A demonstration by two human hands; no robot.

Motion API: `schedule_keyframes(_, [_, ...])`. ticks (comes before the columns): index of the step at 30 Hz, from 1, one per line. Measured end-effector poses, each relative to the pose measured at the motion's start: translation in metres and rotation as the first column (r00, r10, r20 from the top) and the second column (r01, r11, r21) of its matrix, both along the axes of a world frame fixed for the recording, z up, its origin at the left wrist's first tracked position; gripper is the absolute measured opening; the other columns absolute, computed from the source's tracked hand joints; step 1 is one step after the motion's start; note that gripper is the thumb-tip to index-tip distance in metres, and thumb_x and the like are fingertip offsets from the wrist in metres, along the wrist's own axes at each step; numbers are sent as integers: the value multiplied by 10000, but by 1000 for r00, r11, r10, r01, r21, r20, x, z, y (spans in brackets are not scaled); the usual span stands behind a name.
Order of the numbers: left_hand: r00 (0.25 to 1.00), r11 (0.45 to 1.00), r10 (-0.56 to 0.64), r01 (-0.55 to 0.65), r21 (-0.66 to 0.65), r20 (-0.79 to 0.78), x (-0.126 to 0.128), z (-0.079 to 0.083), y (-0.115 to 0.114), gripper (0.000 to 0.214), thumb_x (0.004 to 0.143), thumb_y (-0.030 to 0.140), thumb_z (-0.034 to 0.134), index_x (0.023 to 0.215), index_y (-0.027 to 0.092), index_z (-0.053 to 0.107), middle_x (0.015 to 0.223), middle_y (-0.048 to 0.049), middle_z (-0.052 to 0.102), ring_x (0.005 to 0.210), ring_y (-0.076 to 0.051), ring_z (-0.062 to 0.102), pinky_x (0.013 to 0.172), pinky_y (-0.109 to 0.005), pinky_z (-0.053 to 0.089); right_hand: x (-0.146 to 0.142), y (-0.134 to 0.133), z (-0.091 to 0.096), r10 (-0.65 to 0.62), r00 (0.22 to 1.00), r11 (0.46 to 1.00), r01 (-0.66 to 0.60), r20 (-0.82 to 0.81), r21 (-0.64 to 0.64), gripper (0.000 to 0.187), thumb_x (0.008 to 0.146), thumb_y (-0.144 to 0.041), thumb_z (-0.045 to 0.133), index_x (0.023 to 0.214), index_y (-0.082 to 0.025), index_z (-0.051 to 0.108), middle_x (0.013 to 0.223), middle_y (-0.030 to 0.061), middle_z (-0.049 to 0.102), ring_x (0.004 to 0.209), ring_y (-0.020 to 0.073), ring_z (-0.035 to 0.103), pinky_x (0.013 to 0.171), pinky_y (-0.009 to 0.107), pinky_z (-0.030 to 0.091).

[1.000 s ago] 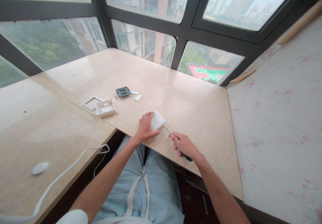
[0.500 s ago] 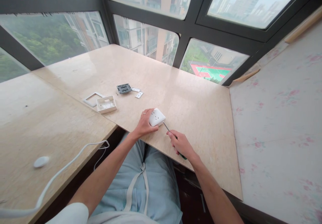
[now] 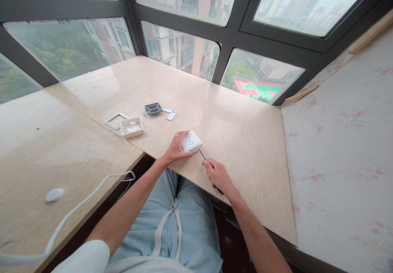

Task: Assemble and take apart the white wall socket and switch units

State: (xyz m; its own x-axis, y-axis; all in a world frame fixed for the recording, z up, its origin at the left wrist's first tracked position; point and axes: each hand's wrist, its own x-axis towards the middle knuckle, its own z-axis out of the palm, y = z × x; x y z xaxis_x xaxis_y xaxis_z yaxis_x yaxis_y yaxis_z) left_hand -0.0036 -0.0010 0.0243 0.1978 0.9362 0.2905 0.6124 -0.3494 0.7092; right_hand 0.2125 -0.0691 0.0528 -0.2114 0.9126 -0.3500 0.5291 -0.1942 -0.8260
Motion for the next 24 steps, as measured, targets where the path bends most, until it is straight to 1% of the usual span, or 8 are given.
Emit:
schedule_keyframes(3, [1000, 1000, 11, -11, 12, 7, -1, -1, 0, 784, 617, 268, 750, 1329, 171, 437, 1283, -132, 505, 1223, -313, 484, 1087, -476, 379, -3, -1, -1, -3, 999, 998, 0, 42, 62, 326, 954, -398, 350, 972, -207, 614, 497, -85, 429, 310, 92, 470, 319, 177, 313])
schedule_keyframes(8, [1000, 1000, -15, 15, -11, 4, -4, 0, 4, 783, 636, 302, 757, 1335, 154, 436, 1281, -140, 503, 1218, -303, 492, 1082, -459, 391, -6, 2, 1, -5, 998, 996, 0, 62, 85, 318, 947, -403, 357, 939, -213, 611, 498, -81, 417, 332, 105, 485, 332, 189, 338])
schedule_keyframes(12, [1000, 1000, -3, 4, -20, 27, -5, 1, 7, 773, 690, 436, 760, 1337, 159, 439, 1303, -140, 512, 1228, -294, 502, 1077, -447, 402, -6, 7, 1, -10, 998, 995, 5, 56, 95, 323, 946, -411, 350, 938, -215, 607, 493, -84, 412, 321, 106, 484, 338, 197, 344])
schedule_keyframes(15, [999, 999, 9, -7, -40, 34, -4, 3, 9, 834, 686, 530, 764, 1358, 159, 436, 1342, -152, 509, 1258, -308, 493, 1092, -459, 388, -5, 10, 3, -10, 999, 996, 7, 30, 89, 339, 942, -432, 350, 929, -215, 610, 499, -84, 413, 313, 102, 473, 326, 197, 331])
schedule_keyframes(17, [1000, 998, 8, -7, -64, 17, -4, 3, 11, 844, 689, 529, 762, 1371, 151, 438, 1357, -164, 516, 1264, -322, 495, 1093, -473, 384, -5, 11, 5, -11, 1000, 997, 10, 12, 75, 340, 936, -438, 356, 931, -214, 612, 512, -84, 421, 309, 94, 465, 314, 191, 318])
schedule_keyframes(20, [1000, 996, -11, 11, -91, 4, -5, 3, 14, 804, 711, 493, 741, 1382, 165, 444, 1355, -156, 539, 1249, -328, 515, 1083, -491, 389, -5, 12, 9, -12, 1000, 999, 12, -3, 46, 340, 933, -438, 355, 933, -210, 607, 519, -85, 431, 302, 87, 456, 305, 186, 309])
schedule_keyframes(22, [1000, 996, -20, 22, -92, 15, -6, 3, 15, 787, 716, 476, 732, 1386, 182, 443, 1349, -146, 549, 1238, -326, 523, 1073, -495, 394, -7, 13, 11, -13, 1000, 999, 13, 6, 30, 337, 934, -432, 347, 930, -212, 602, 513, -86, 425, 298, 91, 450, 305, 190, 307])
schedule_keyframes(24, [1000, 996, -15, 18, -85, 26, -5, 2, 15, 781, 711, 457, 731, 1385, 186, 445, 1331, -144, 558, 1224, -324, 531, 1061, -492, 401, -8, 13, 13, -10, 999, 1000, 9, 47, 23, 333, 941, -420, 337, 928, -217, 600, 502, -86, 411, 302, 98, 451, 315, 195, 306])
